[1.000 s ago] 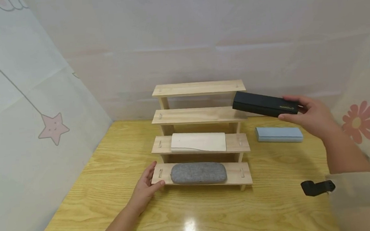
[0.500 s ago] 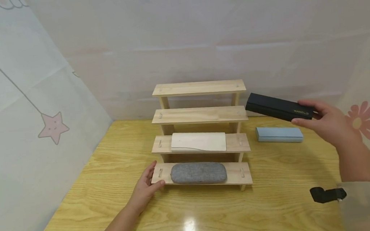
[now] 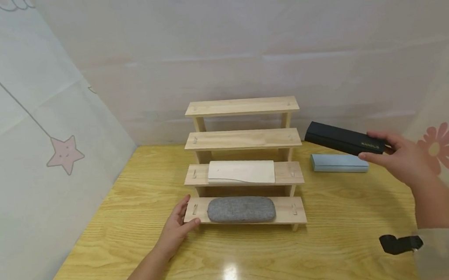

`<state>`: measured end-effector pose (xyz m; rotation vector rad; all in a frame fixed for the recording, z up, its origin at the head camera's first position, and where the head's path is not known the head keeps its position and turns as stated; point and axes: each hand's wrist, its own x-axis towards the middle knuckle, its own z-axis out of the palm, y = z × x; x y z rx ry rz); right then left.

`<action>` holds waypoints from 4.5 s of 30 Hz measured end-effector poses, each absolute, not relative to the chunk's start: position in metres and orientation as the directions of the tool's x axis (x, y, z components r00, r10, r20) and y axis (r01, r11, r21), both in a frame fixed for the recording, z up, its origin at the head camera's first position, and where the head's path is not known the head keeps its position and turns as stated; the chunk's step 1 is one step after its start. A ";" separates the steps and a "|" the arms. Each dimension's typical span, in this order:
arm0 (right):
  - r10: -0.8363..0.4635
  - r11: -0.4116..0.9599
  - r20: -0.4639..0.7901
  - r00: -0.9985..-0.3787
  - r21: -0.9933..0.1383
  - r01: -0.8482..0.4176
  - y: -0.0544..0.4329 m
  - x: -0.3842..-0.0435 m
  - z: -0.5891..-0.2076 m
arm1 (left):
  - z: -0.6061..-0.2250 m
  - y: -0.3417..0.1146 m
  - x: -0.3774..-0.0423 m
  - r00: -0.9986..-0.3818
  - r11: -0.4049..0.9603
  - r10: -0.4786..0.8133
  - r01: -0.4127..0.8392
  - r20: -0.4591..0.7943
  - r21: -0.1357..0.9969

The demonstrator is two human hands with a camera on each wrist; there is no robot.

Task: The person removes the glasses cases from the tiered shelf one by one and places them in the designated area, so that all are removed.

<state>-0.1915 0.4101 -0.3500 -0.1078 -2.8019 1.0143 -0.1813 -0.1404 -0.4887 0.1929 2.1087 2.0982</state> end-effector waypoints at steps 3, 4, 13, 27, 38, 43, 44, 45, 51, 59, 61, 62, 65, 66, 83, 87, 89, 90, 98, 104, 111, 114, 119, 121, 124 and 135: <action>0.130 0.784 0.131 -0.983 -0.620 0.021 0.414 -0.189 -0.355 | -0.489 -0.141 -0.181 -0.979 0.016 0.204 -0.016 -0.019 1.000; 0.130 0.784 0.124 -0.984 -0.620 0.026 0.414 -0.188 -0.357 | -0.489 -0.141 -0.181 -0.979 0.020 0.204 -0.011 -0.015 1.000; 0.099 0.707 0.036 -0.994 -0.706 0.045 0.415 -0.181 -0.377 | -0.488 -0.140 -0.181 -0.979 0.028 0.201 -0.018 -0.023 0.999; 0.108 0.700 0.037 -0.993 -0.712 0.050 0.419 -0.177 -0.409 | -0.489 -0.140 -0.181 -0.982 0.018 0.185 -0.034 -0.037 0.999; 0.120 0.721 -0.076 -0.990 -0.679 0.139 0.422 -0.169 -0.419 | -0.489 -0.140 -0.182 -0.981 0.017 0.190 -0.033 -0.036 0.999; 0.110 0.729 -0.080 -0.991 -0.672 0.135 0.421 -0.165 -0.427 | -0.489 -0.140 -0.182 -0.981 0.018 0.192 -0.033 -0.036 0.999; 0.110 0.731 -0.080 -0.991 -0.669 0.135 0.421 -0.165 -0.429 | -0.489 -0.140 -0.182 -0.981 0.019 0.193 -0.032 -0.035 0.999; 0.112 0.733 -0.082 -0.990 -0.667 0.138 0.420 -0.164 -0.430 | -0.490 -0.140 -0.182 -0.981 0.018 0.193 -0.032 -0.035 0.999; 0.110 0.730 -0.083 -0.990 -0.670 0.137 0.419 -0.162 -0.435 | -0.490 -0.140 -0.182 -0.980 0.013 0.195 -0.030 -0.032 0.999; 0.096 0.727 -0.120 -0.988 -0.670 0.152 0.422 -0.160 -0.444 | -0.490 -0.140 -0.182 -0.980 0.006 0.197 -0.027 -0.027 1.000; 0.099 0.723 -0.126 -0.987 -0.672 0.159 0.421 -0.159 -0.447 | -0.490 -0.140 -0.182 -0.980 0.004 0.199 -0.025 -0.025 1.000; 0.097 0.720 -0.130 -0.987 -0.676 0.160 0.422 -0.159 -0.448 | -0.490 -0.140 -0.182 -0.980 0.003 0.199 -0.025 -0.025 1.000; 0.101 0.716 -0.145 -0.984 -0.676 0.173 0.422 -0.158 -0.451 | -0.491 -0.141 -0.182 -0.980 0.001 0.199 -0.028 -0.028 1.000; 0.100 0.714 -0.155 -0.983 -0.677 0.179 0.422 -0.158 -0.451 | -0.491 -0.141 -0.182 -0.980 0.002 0.199 -0.027 -0.027 1.000; 0.099 0.714 -0.173 -0.980 -0.674 0.191 0.427 -0.159 -0.462 | -0.491 -0.140 -0.182 -0.981 -0.019 0.192 -0.044 -0.039 0.999; 0.100 0.715 -0.188 -0.977 -0.669 0.202 0.428 -0.159 -0.463 | -0.492 -0.140 -0.182 -0.980 -0.025 0.193 -0.046 -0.041 0.999; 0.096 0.723 -0.193 -0.977 -0.660 0.202 0.429 -0.160 -0.465 | -0.492 -0.140 -0.182 -0.980 -0.027 0.194 -0.049 -0.043 0.998; 0.094 0.727 -0.193 -0.977 -0.656 0.200 0.430 -0.160 -0.466 | -0.492 -0.141 -0.182 -0.980 -0.027 0.195 -0.050 -0.043 0.998; 0.074 0.766 -0.169 -0.983 -0.621 0.165 0.436 -0.161 -0.474 | -0.492 -0.141 -0.182 -0.979 -0.020 0.199 -0.051 -0.046 0.998; 0.079 0.775 -0.144 -0.986 -0.614 0.151 0.438 -0.163 -0.477 | -0.492 -0.141 -0.183 -0.979 -0.026 0.200 -0.055 -0.049 0.998; 0.135 0.768 -0.124 -0.983 -0.614 0.183 0.437 -0.163 -0.480 | -0.491 -0.140 -0.182 -0.979 -0.030 0.199 -0.056 -0.049 0.998; 0.191 0.748 -0.117 -0.975 -0.626 0.222 0.437 -0.164 -0.482 | -0.491 -0.140 -0.182 -0.979 -0.029 0.196 -0.057 -0.051 0.998; 0.285 0.672 -0.092 -0.954 -0.690 0.268 0.434 -0.165 -0.485 | -0.491 -0.140 -0.182 -0.979 -0.030 0.196 -0.055 -0.048 0.998; 0.304 0.652 -0.085 -0.949 -0.707 0.272 0.432 -0.166 -0.486 | -0.491 -0.140 -0.182 -0.979 -0.032 0.197 -0.054 -0.047 0.998; 0.333 0.637 -0.075 -0.940 -0.717 0.284 0.429 -0.166 -0.485 | -0.491 -0.141 -0.182 -0.979 -0.039 0.199 -0.059 -0.050 0.997; 0.404 0.608 -0.072 -0.912 -0.724 0.327 0.424 -0.171 -0.484 | -0.489 -0.140 -0.181 -0.978 -0.035 0.203 -0.052 -0.044 0.998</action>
